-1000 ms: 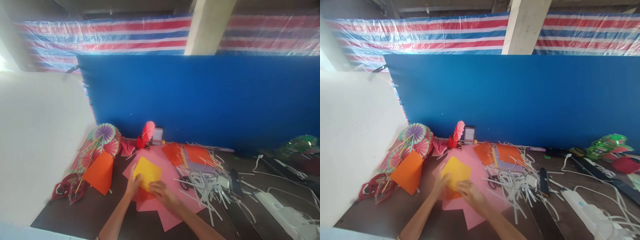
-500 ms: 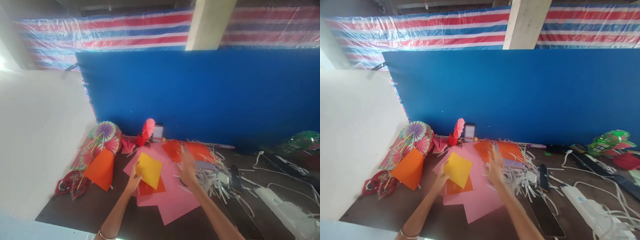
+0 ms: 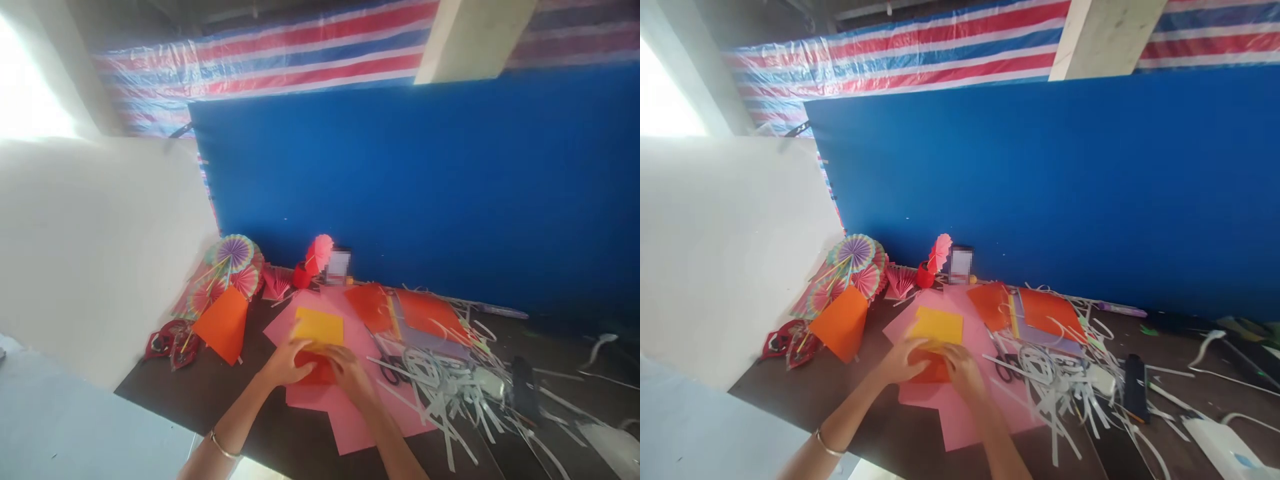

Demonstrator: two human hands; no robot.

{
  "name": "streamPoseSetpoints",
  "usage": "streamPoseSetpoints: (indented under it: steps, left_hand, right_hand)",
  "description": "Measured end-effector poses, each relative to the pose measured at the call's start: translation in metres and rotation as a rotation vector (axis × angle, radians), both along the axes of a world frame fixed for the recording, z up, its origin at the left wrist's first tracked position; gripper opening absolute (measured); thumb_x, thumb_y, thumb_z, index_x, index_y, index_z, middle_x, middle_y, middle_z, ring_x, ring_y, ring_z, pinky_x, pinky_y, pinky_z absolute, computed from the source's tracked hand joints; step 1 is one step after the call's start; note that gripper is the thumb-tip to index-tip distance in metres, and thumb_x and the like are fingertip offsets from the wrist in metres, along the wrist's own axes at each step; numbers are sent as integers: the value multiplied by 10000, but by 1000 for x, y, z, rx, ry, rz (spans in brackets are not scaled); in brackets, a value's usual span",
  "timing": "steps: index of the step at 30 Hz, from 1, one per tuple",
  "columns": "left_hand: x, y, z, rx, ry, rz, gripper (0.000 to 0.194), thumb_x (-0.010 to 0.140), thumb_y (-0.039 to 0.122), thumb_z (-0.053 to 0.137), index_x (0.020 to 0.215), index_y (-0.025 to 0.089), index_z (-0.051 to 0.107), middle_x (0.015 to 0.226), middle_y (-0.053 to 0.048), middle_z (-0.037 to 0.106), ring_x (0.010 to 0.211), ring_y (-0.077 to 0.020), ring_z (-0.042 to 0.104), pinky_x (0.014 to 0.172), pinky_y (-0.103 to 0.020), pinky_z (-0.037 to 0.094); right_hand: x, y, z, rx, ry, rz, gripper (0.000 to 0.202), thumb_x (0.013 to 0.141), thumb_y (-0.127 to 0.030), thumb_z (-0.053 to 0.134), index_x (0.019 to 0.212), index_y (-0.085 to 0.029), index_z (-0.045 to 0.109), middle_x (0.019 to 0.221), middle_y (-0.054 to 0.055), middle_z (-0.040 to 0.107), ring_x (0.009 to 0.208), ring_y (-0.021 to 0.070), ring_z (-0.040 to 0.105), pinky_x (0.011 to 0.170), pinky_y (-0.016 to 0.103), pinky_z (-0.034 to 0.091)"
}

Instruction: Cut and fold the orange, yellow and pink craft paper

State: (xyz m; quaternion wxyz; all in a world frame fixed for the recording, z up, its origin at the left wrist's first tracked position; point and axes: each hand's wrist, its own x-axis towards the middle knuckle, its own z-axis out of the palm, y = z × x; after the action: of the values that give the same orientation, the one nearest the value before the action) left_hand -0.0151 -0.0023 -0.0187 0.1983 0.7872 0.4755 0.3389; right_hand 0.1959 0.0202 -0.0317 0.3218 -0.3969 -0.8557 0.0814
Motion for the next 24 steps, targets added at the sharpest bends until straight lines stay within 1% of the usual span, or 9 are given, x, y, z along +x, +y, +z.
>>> streamPoseSetpoints:
  steps: [1, 3, 4, 6, 9, 13, 16, 20, 24]
  left_hand:
    - [0, 2, 3, 2, 89, -53, 414, 761, 304, 591, 1163, 218, 548, 1309, -94, 470, 1289, -284, 335, 1069, -464, 278]
    - [1, 9, 8, 31, 211, -148, 276, 840, 261, 490, 1091, 236, 601, 1188, -69, 571, 1180, -251, 463, 1046, -448, 299]
    - [2, 13, 10, 37, 247, -198, 258, 871, 239, 436, 1045, 241, 627, 1111, -57, 611, 1110, -227, 517, 1010, -411, 342]
    - [1, 21, 10, 50, 280, -232, 287, 897, 215, 382, 996, 235, 651, 1025, -49, 647, 1016, -207, 569, 941, -365, 395]
    - [-1, 28, 7, 64, 286, -231, 292, 908, 222, 375, 997, 228, 653, 1026, -42, 658, 980, -197, 587, 897, -336, 415]
    - [-8, 28, 0, 28, 239, -200, 294, 912, 269, 377, 998, 230, 655, 979, -36, 676, 915, -185, 608, 853, -317, 440]
    - [-13, 25, -2, 13, 179, -246, 300, 910, 256, 373, 1009, 222, 654, 1020, -39, 667, 974, -182, 592, 899, -314, 429]
    - [-18, 23, -1, -63, 87, -178, 270, 905, 258, 401, 983, 213, 656, 1033, -41, 657, 979, -178, 583, 891, -308, 444]
    - [-20, 26, -2, -85, 65, -175, 231, 890, 261, 446, 945, 193, 660, 1023, -57, 654, 961, -181, 586, 880, -314, 454]
  right_hand:
    - [1, 2, -2, -19, 30, -11, 320, 865, -176, 369, 987, -290, 641, 1001, 39, 688, 923, 242, 648, 841, 388, 542]
    - [3, 4, -7, -32, 56, -28, 285, 863, -189, 389, 980, -274, 634, 988, 56, 687, 905, 243, 651, 827, 387, 546]
    - [3, 6, -9, -24, 57, -27, 263, 861, -200, 403, 972, -263, 633, 985, 63, 684, 907, 244, 650, 826, 391, 545]
    - [6, 8, -12, 3, 38, -17, 227, 855, -226, 430, 954, -240, 633, 994, 73, 676, 919, 245, 644, 822, 410, 545]
    - [9, 10, -14, 52, -12, -17, 226, 862, -248, 428, 962, -232, 630, 1020, 72, 668, 948, 238, 633, 832, 441, 534]
    - [11, 11, -13, 75, -13, 43, 252, 884, -243, 387, 920, -241, 636, 946, 62, 682, 881, 218, 649, 787, 395, 548]
    - [10, 10, -12, 49, 22, 31, 229, 877, -223, 406, 904, -229, 633, 933, 68, 684, 894, 225, 645, 820, 383, 530]
    - [9, 5, -11, -32, 36, 19, 203, 870, -237, 431, 909, -214, 629, 974, 77, 676, 918, 217, 638, 844, 402, 519]
    - [10, 2, -9, -47, 30, 6, 161, 861, -245, 470, 872, -217, 628, 973, 69, 668, 934, 209, 625, 847, 391, 512]
